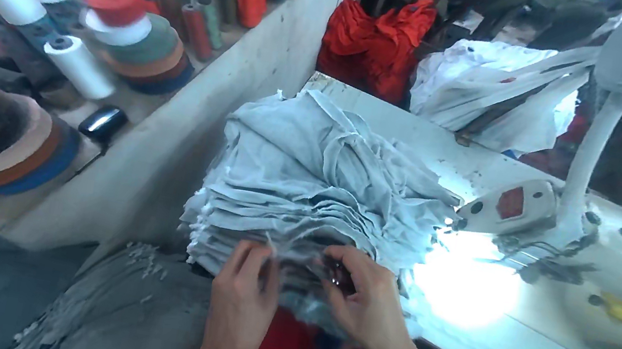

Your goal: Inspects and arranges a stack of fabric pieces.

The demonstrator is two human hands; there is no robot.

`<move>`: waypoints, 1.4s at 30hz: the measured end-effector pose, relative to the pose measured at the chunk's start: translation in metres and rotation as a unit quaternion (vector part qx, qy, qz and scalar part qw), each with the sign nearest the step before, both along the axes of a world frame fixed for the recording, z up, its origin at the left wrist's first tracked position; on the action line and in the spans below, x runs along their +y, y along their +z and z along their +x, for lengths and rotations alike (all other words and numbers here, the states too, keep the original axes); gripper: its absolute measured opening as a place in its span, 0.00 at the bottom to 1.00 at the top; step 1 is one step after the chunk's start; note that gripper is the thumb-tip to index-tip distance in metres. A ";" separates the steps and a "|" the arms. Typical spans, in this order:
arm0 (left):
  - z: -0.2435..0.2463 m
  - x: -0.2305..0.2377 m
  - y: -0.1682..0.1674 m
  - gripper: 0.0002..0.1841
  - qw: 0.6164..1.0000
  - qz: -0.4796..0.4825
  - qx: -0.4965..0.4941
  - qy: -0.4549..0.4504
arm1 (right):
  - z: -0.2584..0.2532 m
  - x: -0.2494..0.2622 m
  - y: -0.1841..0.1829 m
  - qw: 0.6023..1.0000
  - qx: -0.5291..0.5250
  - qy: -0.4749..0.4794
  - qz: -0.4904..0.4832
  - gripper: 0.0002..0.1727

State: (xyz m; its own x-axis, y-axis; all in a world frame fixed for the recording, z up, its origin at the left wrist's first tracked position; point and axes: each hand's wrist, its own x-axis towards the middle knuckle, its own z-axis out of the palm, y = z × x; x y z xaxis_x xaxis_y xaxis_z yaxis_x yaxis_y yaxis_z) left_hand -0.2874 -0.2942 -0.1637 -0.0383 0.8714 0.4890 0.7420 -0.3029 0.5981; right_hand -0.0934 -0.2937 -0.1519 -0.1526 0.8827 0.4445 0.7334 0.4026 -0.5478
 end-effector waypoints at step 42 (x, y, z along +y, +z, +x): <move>-0.012 0.001 0.006 0.07 0.990 -0.073 0.099 -0.065 | 0.005 0.003 0.002 0.991 -0.136 -0.013 0.007 0.27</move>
